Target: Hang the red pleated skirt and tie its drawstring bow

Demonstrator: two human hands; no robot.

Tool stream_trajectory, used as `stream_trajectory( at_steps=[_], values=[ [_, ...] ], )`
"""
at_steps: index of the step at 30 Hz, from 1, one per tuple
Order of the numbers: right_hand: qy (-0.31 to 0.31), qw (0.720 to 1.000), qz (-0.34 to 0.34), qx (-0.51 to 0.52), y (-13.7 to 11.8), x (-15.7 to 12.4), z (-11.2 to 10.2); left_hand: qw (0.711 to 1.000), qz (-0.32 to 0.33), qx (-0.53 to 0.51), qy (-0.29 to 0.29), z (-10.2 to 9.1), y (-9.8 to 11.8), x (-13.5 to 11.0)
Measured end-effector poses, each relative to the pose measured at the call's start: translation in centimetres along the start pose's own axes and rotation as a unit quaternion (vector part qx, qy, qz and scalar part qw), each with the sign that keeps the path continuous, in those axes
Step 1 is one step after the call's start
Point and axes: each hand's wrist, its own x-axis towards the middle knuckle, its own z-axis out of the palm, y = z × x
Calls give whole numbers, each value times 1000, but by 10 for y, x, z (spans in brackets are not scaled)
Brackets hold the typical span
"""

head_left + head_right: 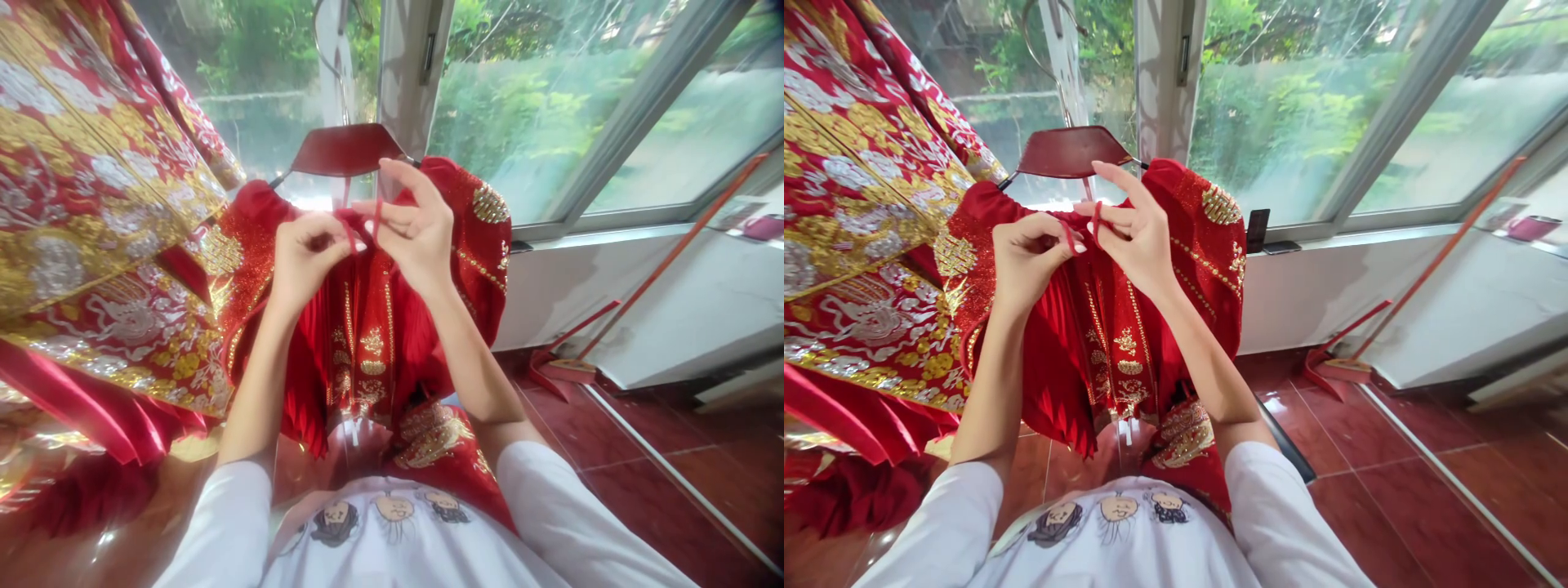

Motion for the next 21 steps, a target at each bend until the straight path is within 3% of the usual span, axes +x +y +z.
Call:
stream_trajectory(
  at_steps=[5,9,13,21],
  values=[
    [-41,985,-77,-150,11,-4,12,999,-35,-6,-40,0,-1,2],
    [-61,969,-105,-214,19,-4,15,997,-21,34,-68,-2,-4,1],
    [-64,965,-115,-225,24,-5,13,992,6,66,-103,-4,-6,-2],
    [-21,975,-89,-204,22,-10,14,988,56,129,-61,1,1,-11]
  ],
)
